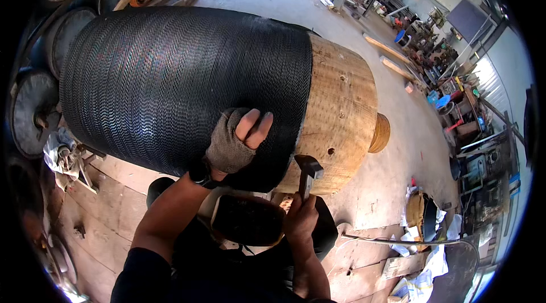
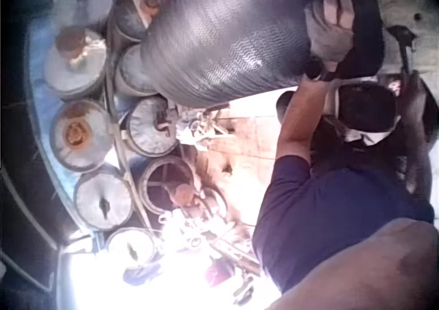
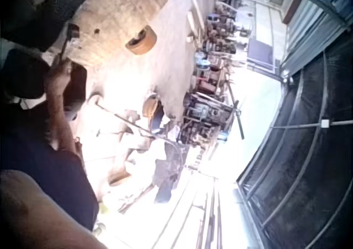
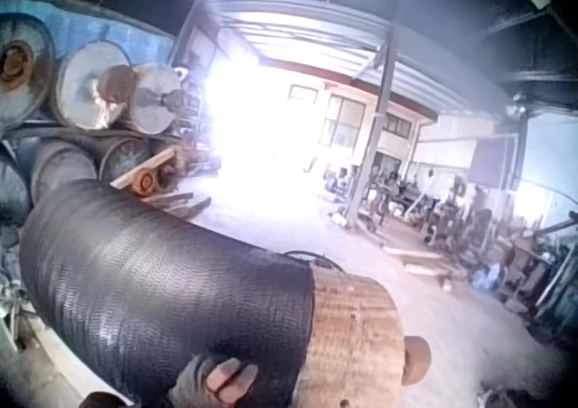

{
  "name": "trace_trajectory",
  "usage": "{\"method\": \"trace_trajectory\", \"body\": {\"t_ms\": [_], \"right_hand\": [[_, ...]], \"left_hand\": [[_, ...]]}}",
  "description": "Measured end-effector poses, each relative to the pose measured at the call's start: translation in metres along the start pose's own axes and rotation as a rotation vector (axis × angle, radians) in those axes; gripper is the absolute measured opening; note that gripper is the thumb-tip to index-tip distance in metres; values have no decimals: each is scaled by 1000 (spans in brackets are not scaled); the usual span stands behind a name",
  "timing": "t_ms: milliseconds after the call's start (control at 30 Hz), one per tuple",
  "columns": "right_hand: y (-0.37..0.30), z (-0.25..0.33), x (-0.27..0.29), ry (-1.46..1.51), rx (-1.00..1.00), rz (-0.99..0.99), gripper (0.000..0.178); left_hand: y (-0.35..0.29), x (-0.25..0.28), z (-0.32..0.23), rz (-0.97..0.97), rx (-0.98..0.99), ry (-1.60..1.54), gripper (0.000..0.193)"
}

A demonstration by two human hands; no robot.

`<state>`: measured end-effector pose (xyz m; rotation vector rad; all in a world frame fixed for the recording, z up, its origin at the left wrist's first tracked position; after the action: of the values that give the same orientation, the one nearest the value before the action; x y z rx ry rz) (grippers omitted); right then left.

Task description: The person uses a hammer to drive small fasteners or pins into a wooden cylindrical object covered with a black mesh material while sitting on the floor.

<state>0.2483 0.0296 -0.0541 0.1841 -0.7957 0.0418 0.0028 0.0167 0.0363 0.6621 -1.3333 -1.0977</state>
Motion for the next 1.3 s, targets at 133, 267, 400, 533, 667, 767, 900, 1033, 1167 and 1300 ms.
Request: {"method": "trace_trajectory", "body": {"t_ms": [133, 267, 400, 533, 667, 767, 900, 1033, 1167, 1300], "right_hand": [[-45, -35, 70, 140, -6, -15, 17], [-21, 0, 30, 92, 122, -67, 18], [4, -1, 13, 206, 54, -37, 20], [-24, -13, 22, 371, 81, -137, 18], [0, -4, 6, 91, 220, -150, 14], [-4, -30, -10, 146, 57, -61, 15], [-21, -35, 1, 208, -18, -7, 17], [-24, -32, 5, 242, -30, 11, 20], [-23, -39, 4, 230, -8, 51, 22], [-22, -32, 10, 237, 1, 62, 21]], "left_hand": [[-7, 2, -55, 7, 188, -116, 47], [2, 12, -19, 18, 86, -107, 45], [9, -8, 2, -22, 22, 23, 44], [10, -6, 0, 48, 52, 50, 47], [13, -8, 12, 72, 45, 112, 50], [22, -16, 17, 50, 44, 180, 50], [22, -6, -12, 63, 36, 55, 50], [-5, -10, -75, 17, 47, -326, 41], [-31, -29, -93, 158, 253, -411, 42], [-29, -28, -90, 251, 281, -429, 47]]}}
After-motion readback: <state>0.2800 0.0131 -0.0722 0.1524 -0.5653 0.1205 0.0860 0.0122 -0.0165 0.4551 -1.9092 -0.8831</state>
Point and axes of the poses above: each hand's wrist, its own y-axis towards the middle knuckle, its own x-axis out of the back of the hand, z = x × y, the point moved 4 cm from there along y, towards the middle knuckle, and after that the axes turned 10 degrees about -x, right-handed, at the moved point
